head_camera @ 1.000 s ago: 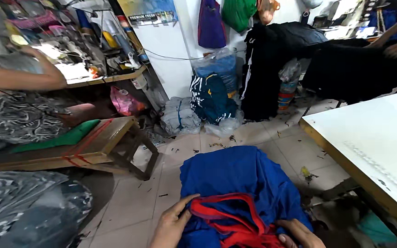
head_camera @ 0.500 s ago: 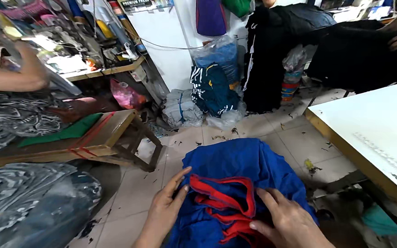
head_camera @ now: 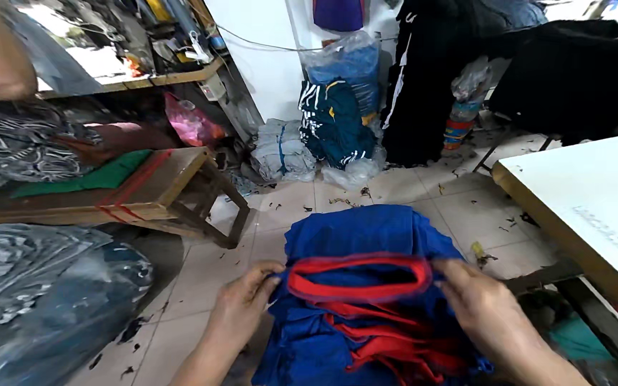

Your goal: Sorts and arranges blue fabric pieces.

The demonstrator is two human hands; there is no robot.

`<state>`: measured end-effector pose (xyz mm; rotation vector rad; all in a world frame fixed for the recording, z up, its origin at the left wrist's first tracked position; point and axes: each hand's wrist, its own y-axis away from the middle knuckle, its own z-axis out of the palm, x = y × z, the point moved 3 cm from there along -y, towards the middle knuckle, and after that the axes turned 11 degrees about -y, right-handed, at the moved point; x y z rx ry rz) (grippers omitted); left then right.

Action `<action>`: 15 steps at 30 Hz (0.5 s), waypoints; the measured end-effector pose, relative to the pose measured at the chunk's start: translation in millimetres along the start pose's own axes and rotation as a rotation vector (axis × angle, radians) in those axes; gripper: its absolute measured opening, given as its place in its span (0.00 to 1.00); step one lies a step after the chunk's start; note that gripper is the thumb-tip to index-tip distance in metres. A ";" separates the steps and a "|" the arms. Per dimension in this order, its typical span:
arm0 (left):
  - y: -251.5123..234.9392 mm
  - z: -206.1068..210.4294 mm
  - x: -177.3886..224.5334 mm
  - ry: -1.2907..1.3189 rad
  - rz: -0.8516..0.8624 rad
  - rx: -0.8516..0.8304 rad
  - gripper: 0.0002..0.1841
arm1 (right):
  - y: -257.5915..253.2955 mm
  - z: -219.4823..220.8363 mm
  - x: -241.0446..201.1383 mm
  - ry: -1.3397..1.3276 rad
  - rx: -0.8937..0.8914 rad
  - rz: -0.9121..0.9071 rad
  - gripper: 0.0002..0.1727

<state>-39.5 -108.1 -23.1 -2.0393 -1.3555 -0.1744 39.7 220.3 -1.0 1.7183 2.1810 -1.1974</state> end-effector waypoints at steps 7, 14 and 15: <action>26.7 0.5 1.9 -0.084 -0.011 -0.369 0.26 | 25.2 4.2 17.1 -0.012 -0.167 -0.058 0.06; 0.5 -1.0 24.1 -0.232 -0.076 -0.645 0.18 | 24.0 -1.2 -4.6 -0.192 -0.545 0.203 0.15; -1.8 0.3 23.4 -0.231 -0.065 -0.635 0.16 | 24.9 -0.9 -4.6 -0.199 -0.534 0.209 0.16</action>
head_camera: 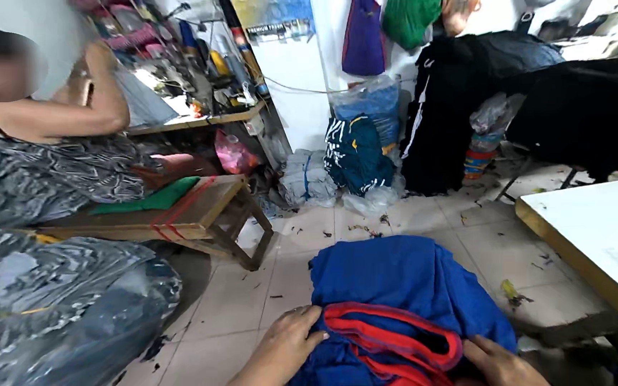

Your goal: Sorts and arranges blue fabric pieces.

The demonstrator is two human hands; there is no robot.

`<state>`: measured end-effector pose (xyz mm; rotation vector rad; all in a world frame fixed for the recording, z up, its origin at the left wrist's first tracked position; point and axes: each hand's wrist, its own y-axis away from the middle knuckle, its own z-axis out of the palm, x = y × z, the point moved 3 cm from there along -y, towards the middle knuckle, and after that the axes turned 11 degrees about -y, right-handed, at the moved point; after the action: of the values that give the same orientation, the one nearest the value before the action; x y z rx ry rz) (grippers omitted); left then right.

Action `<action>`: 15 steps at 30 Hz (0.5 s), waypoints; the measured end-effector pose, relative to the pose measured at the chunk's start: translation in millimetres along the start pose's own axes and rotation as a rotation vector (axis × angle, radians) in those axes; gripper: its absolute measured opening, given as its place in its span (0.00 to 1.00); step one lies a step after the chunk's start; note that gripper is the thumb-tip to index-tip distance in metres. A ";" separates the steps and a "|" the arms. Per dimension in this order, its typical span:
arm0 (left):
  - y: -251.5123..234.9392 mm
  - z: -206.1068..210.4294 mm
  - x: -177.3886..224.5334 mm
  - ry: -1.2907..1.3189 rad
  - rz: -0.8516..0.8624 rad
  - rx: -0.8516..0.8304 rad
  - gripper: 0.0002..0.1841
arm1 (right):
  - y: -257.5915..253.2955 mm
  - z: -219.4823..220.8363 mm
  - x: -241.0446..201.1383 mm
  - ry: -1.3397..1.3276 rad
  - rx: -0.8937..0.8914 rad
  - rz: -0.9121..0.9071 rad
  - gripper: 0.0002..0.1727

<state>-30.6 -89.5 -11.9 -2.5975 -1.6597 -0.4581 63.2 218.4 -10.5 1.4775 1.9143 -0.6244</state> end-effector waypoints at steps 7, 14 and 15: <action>-9.0 -26.1 6.7 0.075 0.038 0.326 0.11 | 1.7 1.8 5.2 -0.053 0.001 0.143 0.26; -46.4 -72.7 48.6 -0.089 0.205 0.582 0.07 | -12.7 -3.3 -11.5 0.035 -0.100 0.348 0.45; -51.7 -75.8 51.8 -0.096 0.226 0.586 0.07 | -16.3 -3.0 -13.0 0.043 -0.108 0.422 0.48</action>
<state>-74.0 -34.9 67.0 -2.3337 -1.2460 0.1488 49.0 207.6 0.9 1.7627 1.5672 -0.2938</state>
